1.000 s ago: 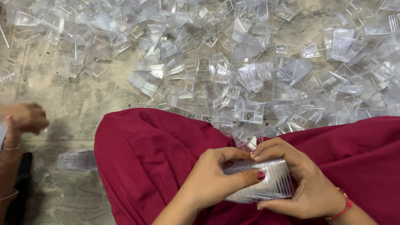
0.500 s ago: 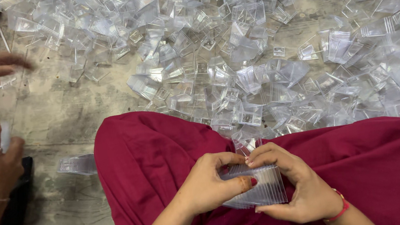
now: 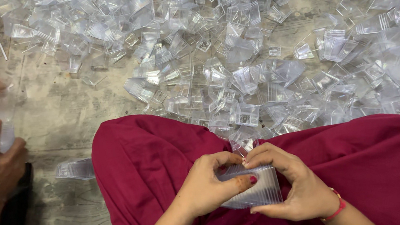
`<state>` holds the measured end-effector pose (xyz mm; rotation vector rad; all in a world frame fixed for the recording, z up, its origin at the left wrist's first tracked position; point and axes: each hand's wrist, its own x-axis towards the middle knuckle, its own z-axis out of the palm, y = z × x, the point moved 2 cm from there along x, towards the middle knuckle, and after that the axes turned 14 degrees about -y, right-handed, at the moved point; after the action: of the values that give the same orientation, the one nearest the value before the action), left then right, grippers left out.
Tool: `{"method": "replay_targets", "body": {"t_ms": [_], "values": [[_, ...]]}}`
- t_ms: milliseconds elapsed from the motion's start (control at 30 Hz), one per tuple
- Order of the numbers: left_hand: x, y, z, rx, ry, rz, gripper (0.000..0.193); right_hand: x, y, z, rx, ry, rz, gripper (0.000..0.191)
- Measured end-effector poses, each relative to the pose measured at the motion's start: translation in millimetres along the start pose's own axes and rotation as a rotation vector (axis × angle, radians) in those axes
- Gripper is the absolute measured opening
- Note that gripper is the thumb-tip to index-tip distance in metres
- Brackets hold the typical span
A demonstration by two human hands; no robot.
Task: The person sits on the floor among a large spread of small clear plastic cups and repeatedly picks up cups, nests them together, and sets completed stacks aside. Other people nearby handle the same cups, and the person occasionally reaches out to gather more cups from the pile.
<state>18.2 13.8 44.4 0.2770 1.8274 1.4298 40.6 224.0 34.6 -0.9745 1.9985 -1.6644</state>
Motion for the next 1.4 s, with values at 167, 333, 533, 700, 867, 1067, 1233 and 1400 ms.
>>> {"method": "replay_targets", "body": {"t_ms": [167, 333, 533, 700, 867, 1067, 1233, 1400], "values": [[0.5, -1.5, 1.1, 0.001, 0.009, 0.023, 0.052, 0.0, -0.8, 0.1, -0.025, -0.003, -0.006, 0.067], [-0.1, 0.1, -0.2, -0.009, 0.006, 0.021, 0.054, 1.9, -1.3, 0.8, -0.031, -0.008, -0.009, 0.069], [-2.2, 1.8, -1.8, 0.007, 0.033, -0.016, 0.056, 2.7, -4.6, 2.0, -0.004, -0.003, 0.018, 0.072], [-4.8, 2.2, -4.0, 0.053, 0.056, 0.023, 0.056, 2.0, -5.3, -2.6, -0.090, -0.008, 0.000, 0.067], [-8.3, -1.1, -6.9, 0.005, 0.033, 0.047, 0.057, -3.6, -0.4, -7.0, -0.024, -0.003, -0.002, 0.066], [-18.2, -19.1, -18.4, -0.359, -0.089, 0.157, 0.064, -19.0, 14.8, -13.7, 0.431, 0.222, 0.002, 0.069], [-91.9, -45.6, -84.9, -0.843, 0.004, 0.380, 0.060, -31.2, 28.4, -24.8, 0.783, 0.408, -0.093, 0.077], [-209.4, -86.6, -154.2, 0.065, 0.773, -0.195, 0.072, -31.1, 39.6, -26.1, 0.795, 0.395, -0.062, 0.080]]}}
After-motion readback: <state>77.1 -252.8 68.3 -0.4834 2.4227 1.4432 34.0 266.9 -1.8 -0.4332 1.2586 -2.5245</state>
